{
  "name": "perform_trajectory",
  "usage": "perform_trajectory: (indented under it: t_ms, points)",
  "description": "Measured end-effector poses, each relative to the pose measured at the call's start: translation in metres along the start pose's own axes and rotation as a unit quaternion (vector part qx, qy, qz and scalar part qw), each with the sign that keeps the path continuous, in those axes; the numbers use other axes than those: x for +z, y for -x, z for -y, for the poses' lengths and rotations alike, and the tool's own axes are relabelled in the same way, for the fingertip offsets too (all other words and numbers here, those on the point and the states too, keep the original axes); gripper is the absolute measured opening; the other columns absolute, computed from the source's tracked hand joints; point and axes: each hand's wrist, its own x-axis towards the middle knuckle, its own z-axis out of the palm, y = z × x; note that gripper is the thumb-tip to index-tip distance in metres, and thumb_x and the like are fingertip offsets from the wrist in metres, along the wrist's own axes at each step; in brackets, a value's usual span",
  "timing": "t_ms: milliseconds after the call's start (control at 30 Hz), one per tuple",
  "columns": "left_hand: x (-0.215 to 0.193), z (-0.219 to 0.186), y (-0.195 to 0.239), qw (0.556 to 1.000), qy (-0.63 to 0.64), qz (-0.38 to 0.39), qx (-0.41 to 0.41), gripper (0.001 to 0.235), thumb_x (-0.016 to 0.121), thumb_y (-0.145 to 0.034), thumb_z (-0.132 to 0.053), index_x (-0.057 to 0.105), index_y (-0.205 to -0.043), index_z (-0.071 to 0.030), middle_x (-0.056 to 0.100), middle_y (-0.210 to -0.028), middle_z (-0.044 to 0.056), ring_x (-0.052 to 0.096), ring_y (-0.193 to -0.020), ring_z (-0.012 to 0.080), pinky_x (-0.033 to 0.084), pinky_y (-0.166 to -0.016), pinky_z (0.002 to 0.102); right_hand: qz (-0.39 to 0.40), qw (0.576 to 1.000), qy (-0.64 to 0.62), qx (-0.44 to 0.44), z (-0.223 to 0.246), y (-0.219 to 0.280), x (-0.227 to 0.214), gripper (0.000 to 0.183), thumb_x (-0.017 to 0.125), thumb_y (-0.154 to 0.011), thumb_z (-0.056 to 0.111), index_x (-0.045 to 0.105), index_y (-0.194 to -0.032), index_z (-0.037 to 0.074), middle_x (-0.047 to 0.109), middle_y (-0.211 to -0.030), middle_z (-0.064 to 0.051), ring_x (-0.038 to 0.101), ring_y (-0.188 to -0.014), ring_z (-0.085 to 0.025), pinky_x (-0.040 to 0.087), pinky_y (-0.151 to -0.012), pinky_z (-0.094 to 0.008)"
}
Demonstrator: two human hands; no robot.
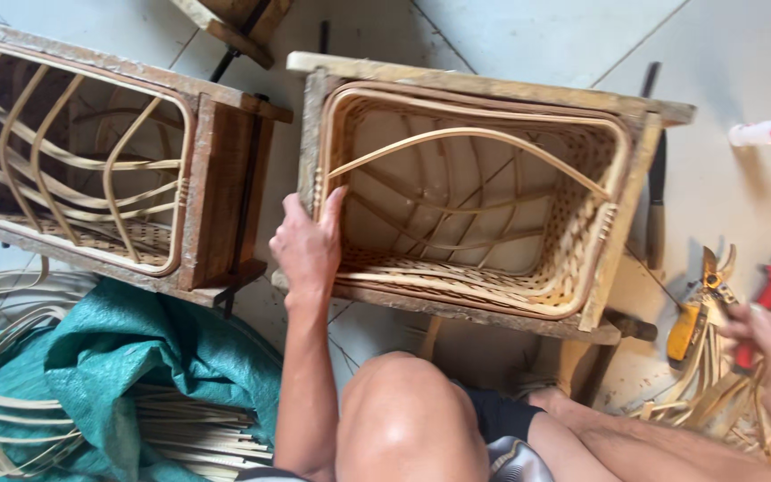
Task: The person weaves thin bamboo strips into a rectangular basket frame, using pliers to tuck and secure the strips, a hammer to tap them into place, and a glue bottle to apply adhesive along the edges. The basket is rotated and adjusted during the process.
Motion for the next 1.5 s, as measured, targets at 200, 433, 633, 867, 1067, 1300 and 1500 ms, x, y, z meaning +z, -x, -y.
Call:
perform_trajectory:
  t_ms: [200, 433, 633, 867, 1067, 1300, 1500]
  points:
    - [-0.011, 0.006, 0.027, 0.949, 0.076, -0.186, 0.242, 0.070, 0.068, -0.106, -0.045, 0.048, -0.150, 0.006, 0.059, -0.142, 0.037, 0.056, -0.132, 0.0471, 0.047, -0.112, 0.049, -0.013, 0.984, 0.154, -0.089, -0.017, -0.006, -0.005, 0.030, 0.064, -0.114, 0.027, 0.072, -0.113, -0.002, 0.069, -0.097, -0.016, 0.066, -0.086, -0.022, 0.052, -0.078, -0.036]
    - [-0.001, -0.024, 0.058, 0.771, 0.086, 0.181, 0.604, 0.090, 0.078, -0.076, -0.059, 0.049, -0.138, 0.000, 0.066, -0.124, 0.017, 0.061, -0.120, 0.0330, 0.046, -0.106, 0.046, 0.030, 0.928, 0.362, -0.082, -0.049, -0.003, 0.019, 0.034, 0.068, -0.107, 0.036, 0.070, -0.097, 0.004, 0.067, -0.101, -0.014, 0.066, -0.085, -0.029, 0.053, -0.069, -0.040]
    - [0.011, -0.022, 0.068, 0.745, 0.018, 0.224, 0.628, 0.074, 0.078, -0.087, -0.043, 0.051, -0.140, 0.002, 0.066, -0.098, 0.007, 0.067, -0.089, 0.0218, 0.056, -0.081, 0.035, -0.003, 0.908, 0.398, -0.130, -0.075, 0.016, 0.046, 0.035, 0.072, -0.105, 0.037, 0.070, -0.096, 0.003, 0.068, -0.103, -0.014, 0.066, -0.095, -0.031, 0.054, -0.085, -0.045]
    - [0.013, -0.020, 0.070, 0.755, 0.056, 0.201, 0.622, 0.065, 0.081, -0.083, -0.039, 0.055, -0.131, -0.003, 0.065, -0.097, 0.005, 0.066, -0.087, 0.0209, 0.056, -0.079, 0.034, -0.033, 0.882, 0.434, -0.180, -0.106, 0.001, 0.056, 0.032, 0.079, -0.100, 0.035, 0.072, -0.099, 0.003, 0.065, -0.106, -0.013, 0.063, -0.107, -0.031, 0.052, -0.089, -0.043]
    - [0.010, -0.024, 0.072, 0.759, 0.043, 0.214, 0.614, 0.065, 0.081, -0.084, -0.040, 0.055, -0.131, -0.003, 0.066, -0.100, 0.006, 0.067, -0.091, 0.0233, 0.056, -0.083, 0.036, -0.050, 0.859, 0.460, -0.218, -0.128, -0.010, 0.057, 0.035, 0.083, -0.094, 0.031, 0.070, -0.109, 0.001, 0.062, -0.124, -0.017, 0.058, -0.118, -0.035, 0.048, -0.104, -0.047]
    - [-0.006, -0.053, 0.057, 0.745, 0.170, 0.076, 0.640, 0.069, 0.083, -0.088, -0.033, 0.054, -0.141, -0.002, 0.062, -0.140, 0.017, 0.061, -0.130, 0.0317, 0.048, -0.111, 0.047, -0.053, 0.869, 0.437, -0.224, -0.128, -0.010, 0.058, 0.039, 0.080, -0.093, 0.027, 0.067, -0.119, 0.001, 0.056, -0.141, -0.020, 0.054, -0.124, -0.039, 0.044, -0.114, -0.048]
    - [0.031, -0.120, 0.004, 0.737, 0.114, -0.130, 0.653, 0.040, 0.080, -0.098, -0.005, 0.068, -0.136, -0.004, 0.065, -0.131, 0.011, 0.063, -0.121, 0.0244, 0.051, -0.109, 0.042, -0.116, 0.895, 0.368, -0.223, -0.109, -0.005, 0.053, 0.027, 0.078, -0.105, 0.024, 0.068, -0.121, 0.004, 0.056, -0.142, -0.019, 0.055, -0.130, -0.038, 0.046, -0.114, -0.047]
